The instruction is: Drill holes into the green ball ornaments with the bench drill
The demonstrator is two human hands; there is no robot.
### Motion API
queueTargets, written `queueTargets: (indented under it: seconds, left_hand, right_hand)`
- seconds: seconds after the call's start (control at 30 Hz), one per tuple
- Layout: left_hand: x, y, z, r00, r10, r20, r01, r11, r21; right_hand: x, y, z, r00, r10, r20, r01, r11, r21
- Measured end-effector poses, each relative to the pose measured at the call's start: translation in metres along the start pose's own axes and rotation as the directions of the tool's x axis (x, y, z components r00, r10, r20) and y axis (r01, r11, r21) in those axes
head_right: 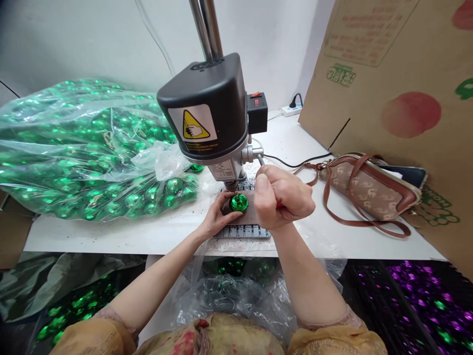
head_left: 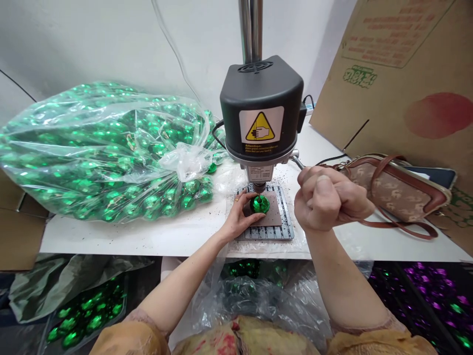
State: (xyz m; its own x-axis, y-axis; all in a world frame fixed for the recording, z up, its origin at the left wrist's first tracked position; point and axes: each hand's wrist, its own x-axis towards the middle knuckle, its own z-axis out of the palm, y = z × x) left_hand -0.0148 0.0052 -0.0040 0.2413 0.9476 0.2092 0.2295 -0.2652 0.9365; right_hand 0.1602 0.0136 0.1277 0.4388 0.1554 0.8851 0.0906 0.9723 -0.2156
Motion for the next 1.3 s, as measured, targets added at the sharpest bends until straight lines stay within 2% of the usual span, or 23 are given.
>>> queueTargets:
  seconds: [0.17, 0.23, 0.33, 0.4, 0.47, 0.53, 0.6, 0.67, 0.73, 0.77, 0.83, 0.87, 0.93, 0.97, 1.03, 1.07, 1.1, 1.17, 1.2, 1.23, 1.3]
  left_hand:
    - [-0.001, 0.000, -0.001, 1.000, -0.014, -0.008, 0.014, 1.000, 0.018]
    - [-0.001, -0.001, -0.001, 1.000, -0.016, -0.006, 0.016, 1.000, 0.018]
    - [-0.001, -0.003, 0.002, 1.000, -0.014, -0.017, 0.014, 1.000, 0.023]
    - [-0.001, -0.001, 0.004, 0.999, -0.017, -0.047, 0.019, 0.999, 0.039]
    - [-0.006, 0.005, 0.006, 0.993, -0.012, -0.120, 0.022, 0.997, 0.076]
    - [-0.018, 0.015, 0.006, 0.976, 0.044, -0.212, -0.008, 0.986, 0.165]
    - [-0.042, 0.024, 0.006, 0.959, 0.183, -0.218, -0.110, 0.944, 0.310]
    - [-0.076, 0.028, 0.006, 0.930, 0.360, -0.069, -0.289, 0.835, 0.468]
    - [-0.116, 0.024, 0.008, 0.859, 0.487, 0.160, -0.480, 0.655, 0.584]
    - [-0.135, 0.019, 0.010, 0.815, 0.514, 0.266, -0.552, 0.553, 0.624]
    - [-0.167, 0.009, 0.012, 0.787, 0.455, 0.416, -0.599, 0.406, 0.690]
    - [-0.176, 0.004, 0.012, 0.791, 0.406, 0.458, -0.601, 0.376, 0.705]
    - [-0.179, -0.002, 0.006, 0.785, 0.368, 0.498, -0.616, 0.378, 0.691]
    - [-0.171, -0.002, 0.001, 0.773, 0.397, 0.495, -0.630, 0.393, 0.670]
    - [-0.135, 0.002, -0.016, 0.765, 0.490, 0.419, -0.630, 0.430, 0.647]
    - [-0.109, 0.005, -0.027, 0.789, 0.513, 0.338, -0.586, 0.463, 0.665]
    - [-0.079, 0.008, -0.039, 0.848, 0.476, 0.234, -0.488, 0.526, 0.697]
    - [-0.015, 0.013, -0.062, 0.950, 0.313, 0.004, -0.219, 0.657, 0.721]
    - [0.016, 0.015, -0.073, 0.969, 0.218, -0.118, -0.075, 0.712, 0.698]
    - [0.044, 0.015, -0.082, 0.967, 0.139, -0.212, 0.033, 0.760, 0.649]
    - [0.087, 0.013, -0.096, 0.960, 0.101, -0.262, 0.081, 0.794, 0.602]
  right_hand:
    - [-0.011, 0.005, -0.008, 0.994, -0.093, 0.048, 0.091, 0.995, 0.049]
    - [-0.009, 0.002, -0.006, 0.996, -0.082, 0.039, 0.081, 0.996, 0.027]
    - [0.009, -0.008, 0.007, 0.996, 0.066, -0.062, -0.070, 0.995, -0.074]
    - [0.028, -0.014, 0.018, 0.970, 0.218, -0.107, -0.227, 0.971, -0.078]
    - [0.046, -0.016, 0.027, 0.932, 0.351, -0.093, -0.360, 0.927, -0.103]
    - [0.057, -0.015, 0.031, 0.915, 0.395, -0.082, -0.401, 0.912, -0.081]
    - [0.060, -0.013, 0.032, 0.916, 0.393, -0.082, -0.398, 0.915, -0.067]
    - [0.059, -0.011, 0.031, 0.919, 0.383, -0.091, -0.390, 0.917, -0.079]
    - [0.057, -0.012, 0.031, 0.920, 0.379, -0.097, -0.387, 0.918, -0.086]
    - [0.056, -0.013, 0.031, 0.920, 0.379, -0.099, -0.387, 0.919, -0.081]
    - [0.056, -0.015, 0.031, 0.919, 0.382, -0.095, -0.389, 0.919, -0.063]
    - [0.056, -0.015, 0.031, 0.918, 0.387, -0.089, -0.393, 0.918, -0.056]
    - [0.056, -0.016, 0.031, 0.914, 0.397, -0.082, -0.401, 0.914, -0.054]
    - [0.056, -0.016, 0.030, 0.913, 0.400, -0.080, -0.405, 0.913, -0.053]
    - [0.056, -0.015, 0.030, 0.912, 0.403, -0.078, -0.407, 0.912, -0.053]
    - [0.056, -0.015, 0.030, 0.914, 0.398, -0.080, -0.403, 0.914, -0.052]
    - [0.056, -0.014, 0.029, 0.916, 0.393, -0.084, -0.397, 0.916, -0.051]
    - [0.055, -0.014, 0.029, 0.919, 0.383, -0.091, -0.389, 0.920, -0.052]
    - [0.055, -0.014, 0.029, 0.921, 0.379, -0.094, -0.385, 0.922, -0.048]
    - [0.054, -0.014, 0.029, 0.920, 0.379, -0.095, -0.384, 0.922, -0.043]
    - [0.054, -0.014, 0.029, 0.918, 0.384, -0.094, -0.389, 0.920, -0.040]
